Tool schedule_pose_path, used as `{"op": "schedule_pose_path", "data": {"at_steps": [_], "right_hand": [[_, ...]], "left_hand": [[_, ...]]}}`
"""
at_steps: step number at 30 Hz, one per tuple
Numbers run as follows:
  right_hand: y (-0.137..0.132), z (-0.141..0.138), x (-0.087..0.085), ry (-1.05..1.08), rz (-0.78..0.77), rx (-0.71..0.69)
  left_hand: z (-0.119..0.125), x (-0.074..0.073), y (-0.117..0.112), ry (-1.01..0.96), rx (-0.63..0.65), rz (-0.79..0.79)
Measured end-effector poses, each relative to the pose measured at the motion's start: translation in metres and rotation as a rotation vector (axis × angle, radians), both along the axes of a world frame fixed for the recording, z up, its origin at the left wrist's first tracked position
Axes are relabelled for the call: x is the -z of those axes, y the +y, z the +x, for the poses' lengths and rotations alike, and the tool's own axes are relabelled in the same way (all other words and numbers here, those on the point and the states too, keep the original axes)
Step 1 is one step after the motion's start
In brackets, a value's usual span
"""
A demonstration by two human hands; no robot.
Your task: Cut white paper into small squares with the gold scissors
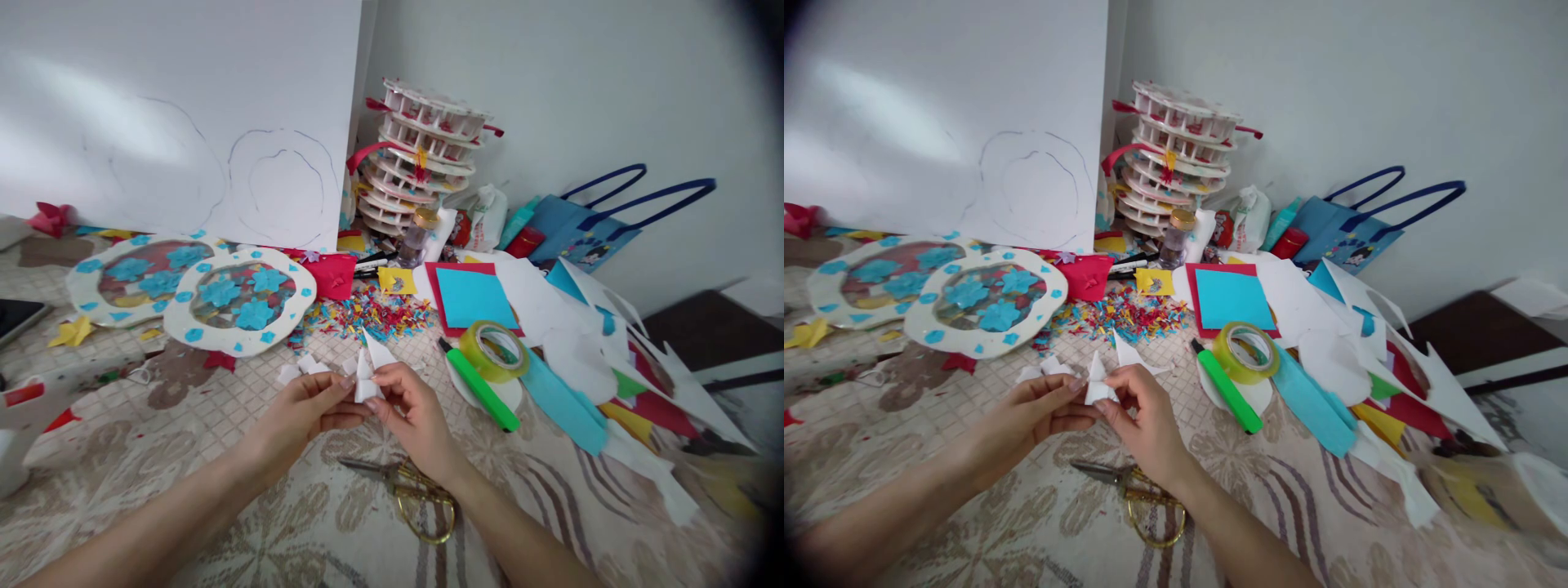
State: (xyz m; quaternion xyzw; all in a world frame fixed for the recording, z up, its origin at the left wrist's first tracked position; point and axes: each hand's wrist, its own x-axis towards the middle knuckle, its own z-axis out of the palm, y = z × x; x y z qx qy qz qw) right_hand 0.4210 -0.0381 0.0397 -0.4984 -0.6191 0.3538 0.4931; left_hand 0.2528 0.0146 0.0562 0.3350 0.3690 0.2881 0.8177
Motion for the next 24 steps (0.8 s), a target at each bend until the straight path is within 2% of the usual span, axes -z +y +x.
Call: {"op": "schedule_pose_path", "data": {"at_steps": [18, 24], "right_hand": [[-0.0002, 0.0002, -0.0006, -0.085, 0.012, 0.005], [-0.0013, -0.0004, -0.0061, -0.149, 0.059, 0.006]], "left_hand": [[-0.0002, 0.0013, 0.0000, -0.013, -0.011, 0.005], [0.0009, 0.0009, -0.0002, 0.060, 0.031, 0.071]]}}
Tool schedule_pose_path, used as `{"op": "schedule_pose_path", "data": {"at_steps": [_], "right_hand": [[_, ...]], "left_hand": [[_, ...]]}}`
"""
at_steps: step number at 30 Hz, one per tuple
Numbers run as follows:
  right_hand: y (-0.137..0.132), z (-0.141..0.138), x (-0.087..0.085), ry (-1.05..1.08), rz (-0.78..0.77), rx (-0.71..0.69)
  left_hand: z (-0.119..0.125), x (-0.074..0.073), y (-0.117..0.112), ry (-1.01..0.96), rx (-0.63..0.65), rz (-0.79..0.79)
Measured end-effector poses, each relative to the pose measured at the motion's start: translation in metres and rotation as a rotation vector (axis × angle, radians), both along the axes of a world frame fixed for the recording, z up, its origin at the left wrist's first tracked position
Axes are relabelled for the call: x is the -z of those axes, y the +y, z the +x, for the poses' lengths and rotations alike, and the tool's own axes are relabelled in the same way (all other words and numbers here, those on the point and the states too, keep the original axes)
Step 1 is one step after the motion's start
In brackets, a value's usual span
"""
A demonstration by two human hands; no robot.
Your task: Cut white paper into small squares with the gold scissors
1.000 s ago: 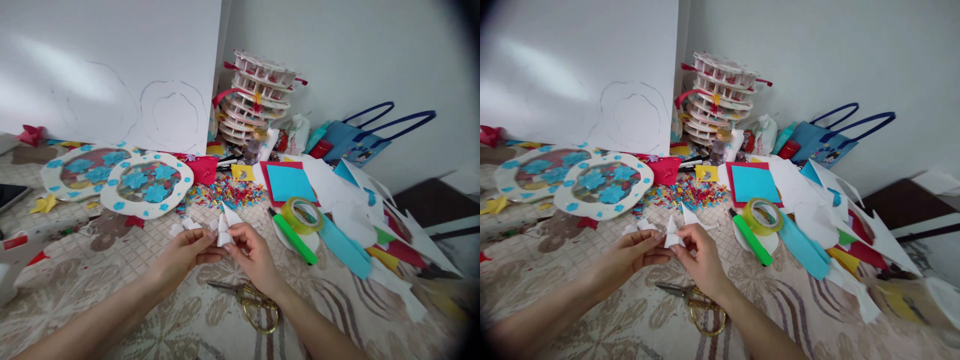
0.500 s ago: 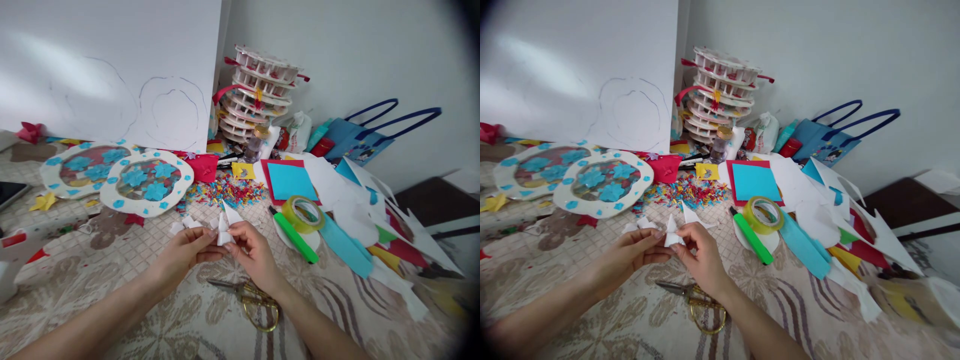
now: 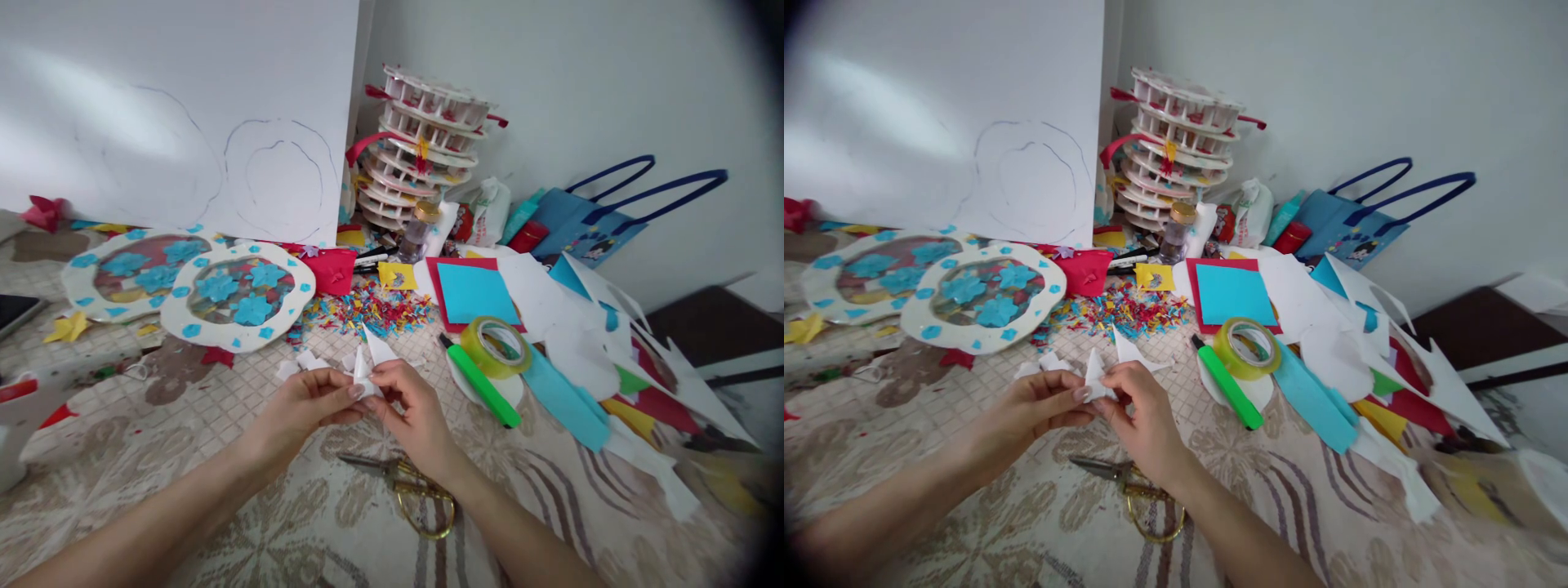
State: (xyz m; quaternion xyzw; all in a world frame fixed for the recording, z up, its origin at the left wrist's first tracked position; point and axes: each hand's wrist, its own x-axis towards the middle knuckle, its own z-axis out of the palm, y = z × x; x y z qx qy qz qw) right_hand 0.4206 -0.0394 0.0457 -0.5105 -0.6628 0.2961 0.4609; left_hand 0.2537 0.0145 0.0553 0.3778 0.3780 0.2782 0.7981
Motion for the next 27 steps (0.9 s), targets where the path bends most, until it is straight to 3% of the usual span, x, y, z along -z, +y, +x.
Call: {"op": "schedule_pose_path", "data": {"at_steps": [5, 11, 18, 27], "right_hand": [[-0.0019, -0.0025, -0.0025, -0.006, -0.027, 0.001], [0.0022, -0.0052, -0.0030, 0.462, -0.324, 0.013], [0.0065, -0.0046, 0.0000, 0.528, -0.456, 0.020], [0.0062, -0.0047, 0.0011, 0.584, -0.482, 0.004]], "left_hand": [[0.0023, -0.0011, -0.0017, 0.071, -0.044, 0.072], [0.0010, -0.0026, -0.0025, 0.051, -0.036, 0.035], [0.0017, -0.0017, -0.0042, 0.058, 0.043, 0.027], [0.0025, -0.0073, -0.0025, 0.120, 0.108, 0.116]]}}
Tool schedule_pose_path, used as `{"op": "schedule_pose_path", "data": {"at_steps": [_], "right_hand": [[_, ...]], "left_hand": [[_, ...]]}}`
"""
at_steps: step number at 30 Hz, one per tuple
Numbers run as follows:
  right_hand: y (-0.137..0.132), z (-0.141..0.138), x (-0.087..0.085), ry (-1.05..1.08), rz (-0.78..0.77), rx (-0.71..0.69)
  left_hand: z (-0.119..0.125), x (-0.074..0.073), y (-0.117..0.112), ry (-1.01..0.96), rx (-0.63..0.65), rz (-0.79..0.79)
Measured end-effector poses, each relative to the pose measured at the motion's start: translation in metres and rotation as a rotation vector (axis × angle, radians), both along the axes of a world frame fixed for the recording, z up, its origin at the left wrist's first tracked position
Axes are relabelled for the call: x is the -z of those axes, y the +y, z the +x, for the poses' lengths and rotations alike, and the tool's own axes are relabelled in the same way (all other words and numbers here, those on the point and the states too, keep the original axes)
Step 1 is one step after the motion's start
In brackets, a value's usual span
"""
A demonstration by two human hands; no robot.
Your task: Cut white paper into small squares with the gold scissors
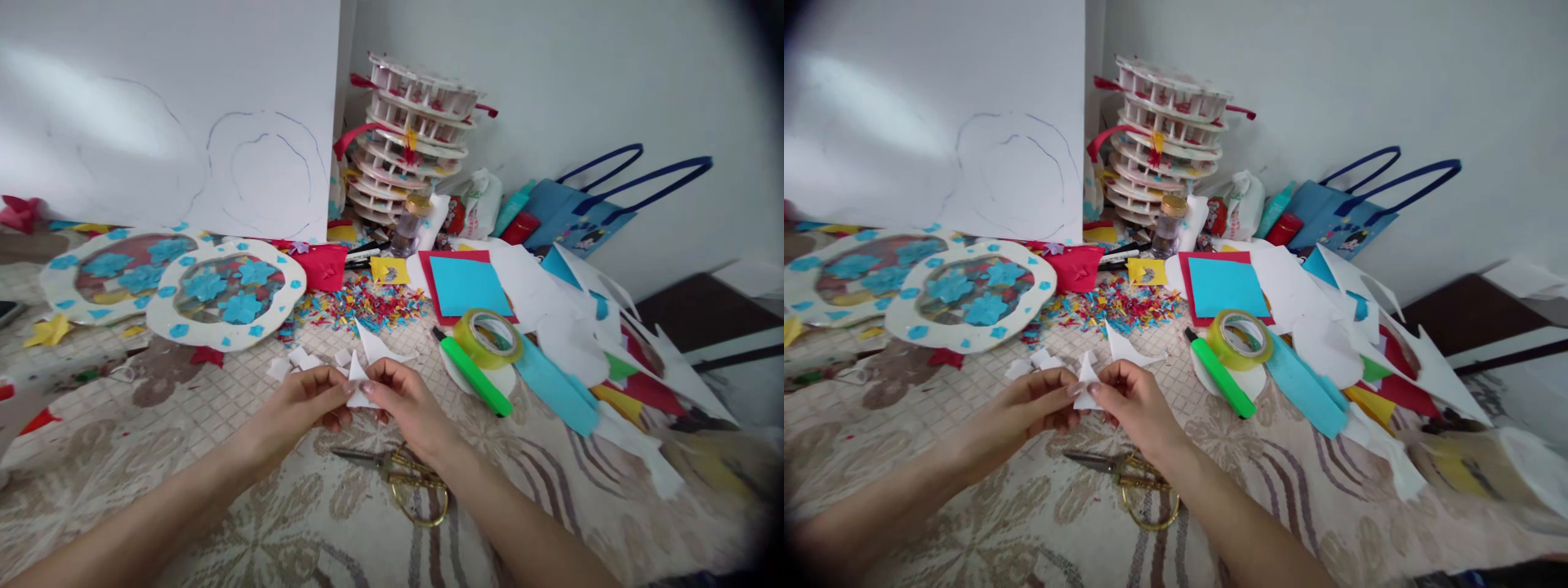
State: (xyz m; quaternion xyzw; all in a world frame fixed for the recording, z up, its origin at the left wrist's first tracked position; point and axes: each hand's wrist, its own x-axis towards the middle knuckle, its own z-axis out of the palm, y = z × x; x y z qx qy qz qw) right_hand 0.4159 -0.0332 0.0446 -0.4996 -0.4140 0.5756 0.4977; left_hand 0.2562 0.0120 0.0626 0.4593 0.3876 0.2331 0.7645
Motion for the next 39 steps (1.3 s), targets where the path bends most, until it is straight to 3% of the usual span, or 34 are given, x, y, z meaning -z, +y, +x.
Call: {"op": "schedule_pose_path", "data": {"at_steps": [16, 32, 36, 39], "right_hand": [[-0.001, -0.001, 0.002, 0.114, 0.008, -0.010], [-0.002, 0.000, 0.001, 0.055, 0.025, -0.022], [-0.001, 0.014, -0.008, -0.067, 0.067, -0.055], [-0.014, 0.034, -0.027, -0.380, 0.128, -0.083]], "left_hand": [[0.001, 0.000, 0.000, 0.007, -0.012, -0.002], [-0.001, 0.004, 0.001, -0.047, 0.030, 0.025], [-0.003, 0.006, 0.002, -0.055, 0.016, 0.075], [-0.004, 0.006, 0.005, -0.059, -0.011, 0.105]]}}
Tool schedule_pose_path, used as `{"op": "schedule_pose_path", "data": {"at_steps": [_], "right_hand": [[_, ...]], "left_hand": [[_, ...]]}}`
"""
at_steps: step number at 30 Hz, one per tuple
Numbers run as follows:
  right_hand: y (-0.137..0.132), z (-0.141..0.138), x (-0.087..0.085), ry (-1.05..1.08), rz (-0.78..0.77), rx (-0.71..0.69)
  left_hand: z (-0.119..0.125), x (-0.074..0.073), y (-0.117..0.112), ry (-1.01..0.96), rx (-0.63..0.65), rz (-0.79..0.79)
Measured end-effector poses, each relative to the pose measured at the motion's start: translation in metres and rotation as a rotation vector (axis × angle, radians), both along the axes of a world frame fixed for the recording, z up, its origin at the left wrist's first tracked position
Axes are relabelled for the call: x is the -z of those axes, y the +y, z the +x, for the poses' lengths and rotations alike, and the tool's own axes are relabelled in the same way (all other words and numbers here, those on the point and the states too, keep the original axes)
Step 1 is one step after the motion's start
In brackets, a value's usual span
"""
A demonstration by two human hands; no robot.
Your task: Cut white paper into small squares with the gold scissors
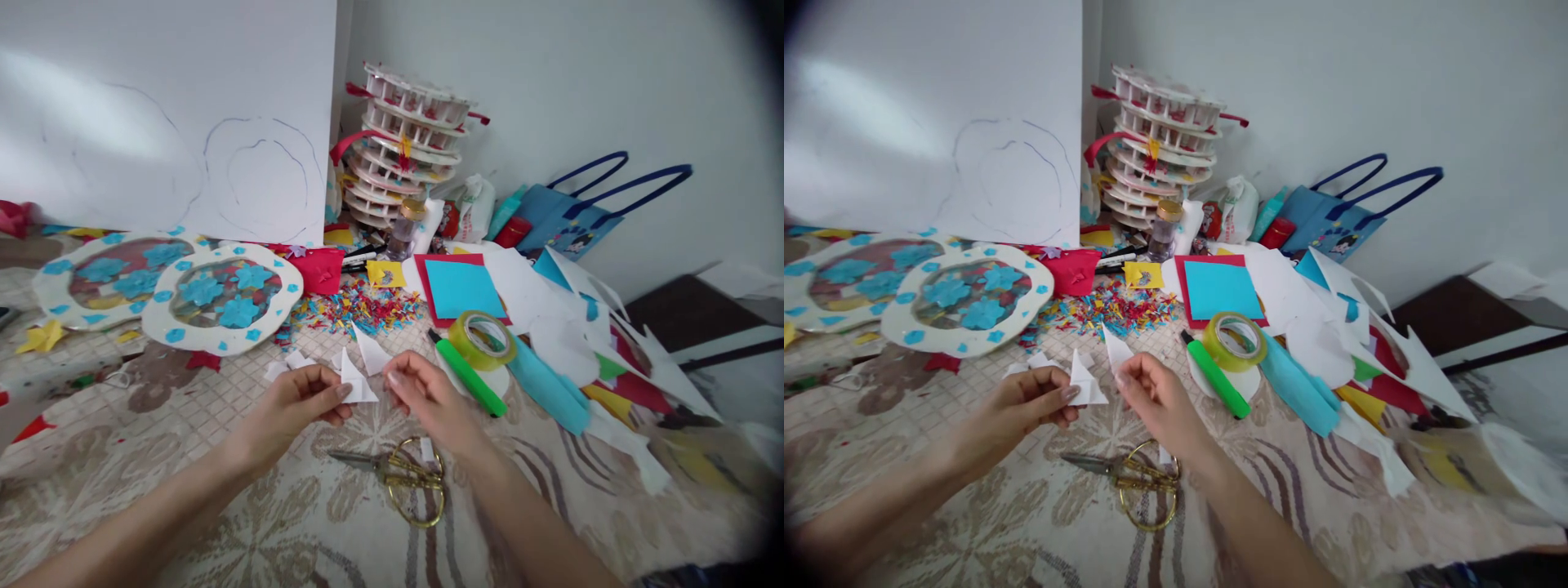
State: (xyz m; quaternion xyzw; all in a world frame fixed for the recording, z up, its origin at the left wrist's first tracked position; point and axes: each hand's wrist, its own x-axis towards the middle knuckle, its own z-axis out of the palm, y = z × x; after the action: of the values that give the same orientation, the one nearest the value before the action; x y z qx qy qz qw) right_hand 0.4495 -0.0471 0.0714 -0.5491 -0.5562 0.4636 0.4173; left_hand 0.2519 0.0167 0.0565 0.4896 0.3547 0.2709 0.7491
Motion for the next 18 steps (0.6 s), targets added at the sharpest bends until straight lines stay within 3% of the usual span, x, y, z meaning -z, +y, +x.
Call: {"op": "schedule_pose_path", "data": {"at_steps": [3, 5, 9, 12, 18], "right_hand": [[-0.028, 0.014, -0.016, -0.471, 0.009, -0.228], [-0.049, 0.014, -0.017, -0.730, -0.011, -0.359], [-0.070, 0.000, -0.002, -1.027, -0.071, -0.378], [-0.071, -0.002, 0.006, -1.036, -0.090, -0.313], [-0.066, 0.041, 0.003, -0.680, -0.121, -0.065]], "left_hand": [[-0.001, -0.001, 0.003, -0.013, -0.060, -0.013], [-0.001, -0.002, 0.005, -0.026, -0.091, -0.024], [-0.001, -0.003, 0.006, -0.036, -0.104, -0.035], [-0.001, -0.005, 0.007, -0.042, -0.119, -0.038], [-0.005, -0.007, 0.013, -0.150, -0.195, -0.054]]}}
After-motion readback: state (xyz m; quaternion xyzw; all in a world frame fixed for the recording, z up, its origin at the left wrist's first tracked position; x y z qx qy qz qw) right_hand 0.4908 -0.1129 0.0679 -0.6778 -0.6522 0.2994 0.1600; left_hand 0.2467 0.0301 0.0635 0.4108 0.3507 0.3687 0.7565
